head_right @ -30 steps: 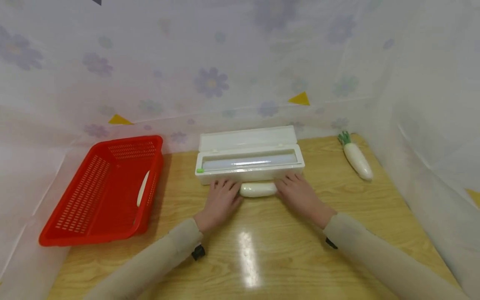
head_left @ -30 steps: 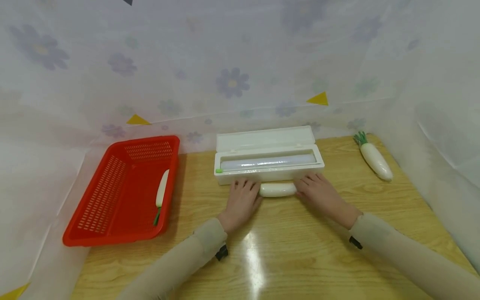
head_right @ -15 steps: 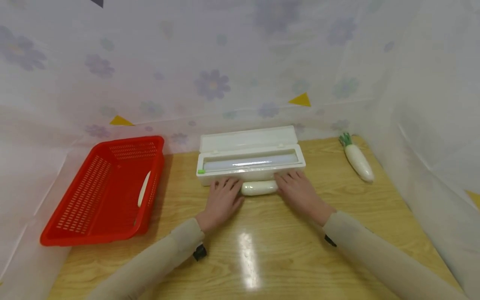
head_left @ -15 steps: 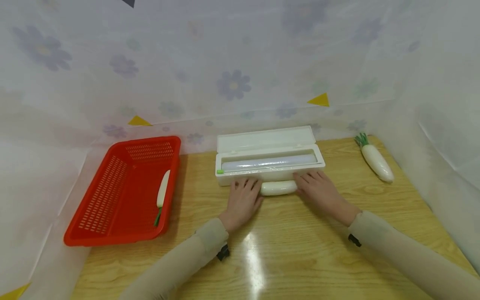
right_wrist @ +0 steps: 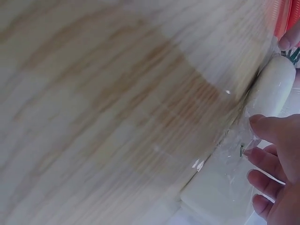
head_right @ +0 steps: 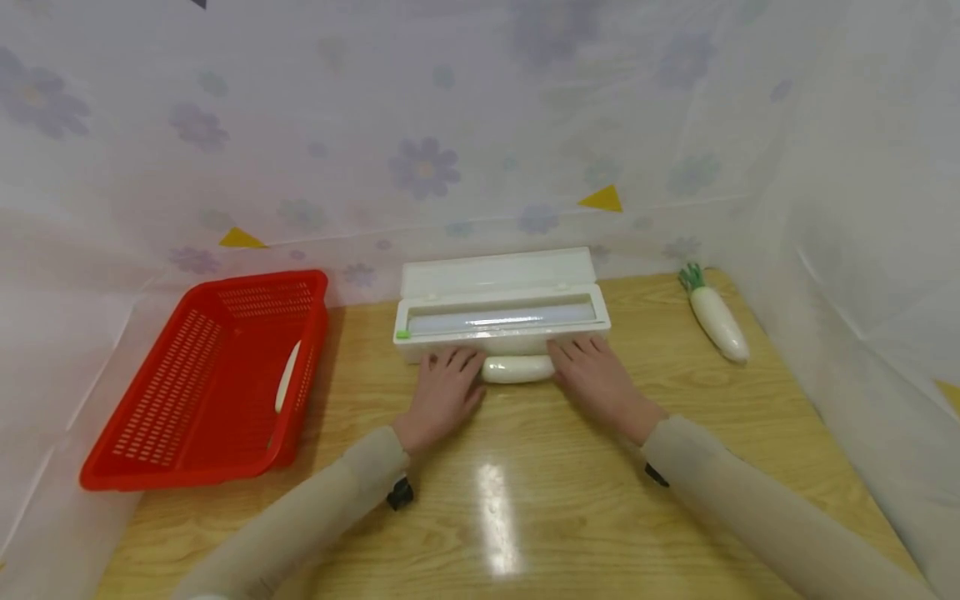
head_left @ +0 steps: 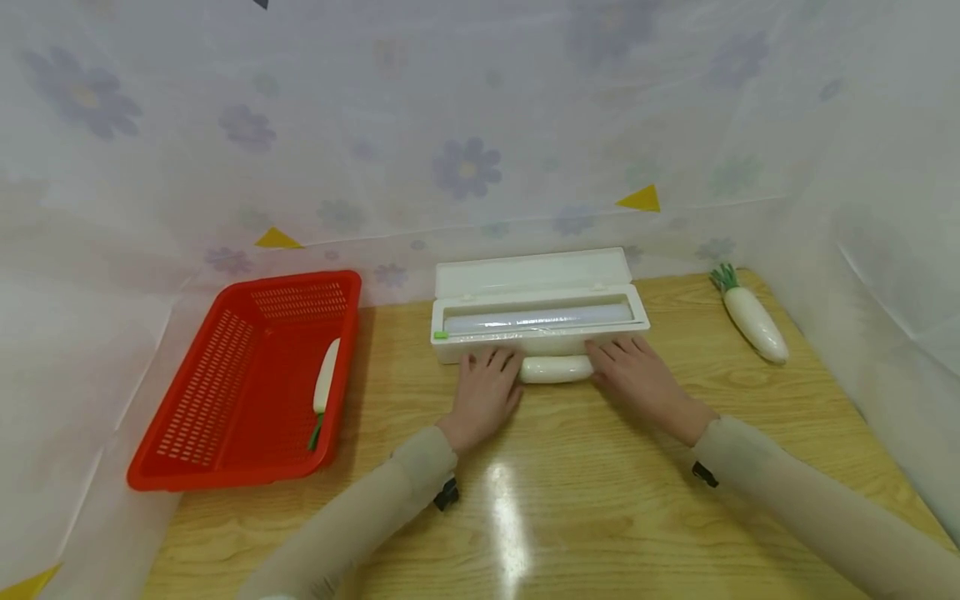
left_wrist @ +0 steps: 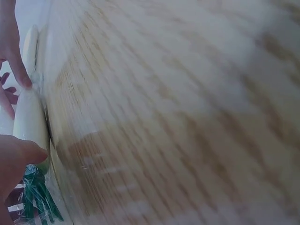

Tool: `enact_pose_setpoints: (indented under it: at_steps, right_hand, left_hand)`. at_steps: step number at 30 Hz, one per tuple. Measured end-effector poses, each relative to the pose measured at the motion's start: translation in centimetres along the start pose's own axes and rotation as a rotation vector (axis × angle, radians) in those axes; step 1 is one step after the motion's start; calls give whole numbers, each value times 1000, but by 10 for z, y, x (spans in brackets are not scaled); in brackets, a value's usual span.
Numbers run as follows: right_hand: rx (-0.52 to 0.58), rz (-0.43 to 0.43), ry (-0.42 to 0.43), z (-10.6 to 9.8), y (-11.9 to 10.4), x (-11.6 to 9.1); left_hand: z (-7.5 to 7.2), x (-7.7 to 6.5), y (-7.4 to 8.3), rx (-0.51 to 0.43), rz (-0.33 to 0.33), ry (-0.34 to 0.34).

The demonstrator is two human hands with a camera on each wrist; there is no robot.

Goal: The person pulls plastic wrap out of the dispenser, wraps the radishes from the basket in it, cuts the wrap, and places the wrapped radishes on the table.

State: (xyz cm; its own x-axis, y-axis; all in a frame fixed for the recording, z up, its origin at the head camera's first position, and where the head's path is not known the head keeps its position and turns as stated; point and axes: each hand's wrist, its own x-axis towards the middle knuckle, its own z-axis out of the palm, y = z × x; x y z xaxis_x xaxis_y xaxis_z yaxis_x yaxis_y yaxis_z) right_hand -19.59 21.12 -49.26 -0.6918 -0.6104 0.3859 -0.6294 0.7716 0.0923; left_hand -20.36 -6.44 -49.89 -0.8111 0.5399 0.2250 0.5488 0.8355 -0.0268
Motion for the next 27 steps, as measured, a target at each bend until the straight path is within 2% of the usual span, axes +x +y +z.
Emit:
enact_pose_setpoints:
  at_steps: [7, 14, 18, 20, 23, 27]
  right_hand:
    - [8, 21, -44, -3, -2, 2]
    - [-3, 19, -83, -8, -7, 2]
    - [-7, 19, -82, -10, -10, 2]
    - [-9, 12, -74, -12, -10, 2]
    - [-4, 4, -54, -16, -12, 4]
    - [38, 28, -9, -28, -13, 15]
  left_hand:
    - [-6, 3, 0, -34, -7, 19]
    - [-11, 1, 3, -44, -20, -23]
    - [-12, -4, 2, -66, -19, 12]
    - [-12, -6, 0, -112, -25, 45]
    - [-15, -13, -6, -233, -64, 124]
    - [-23, -19, -23, -458, -189, 256]
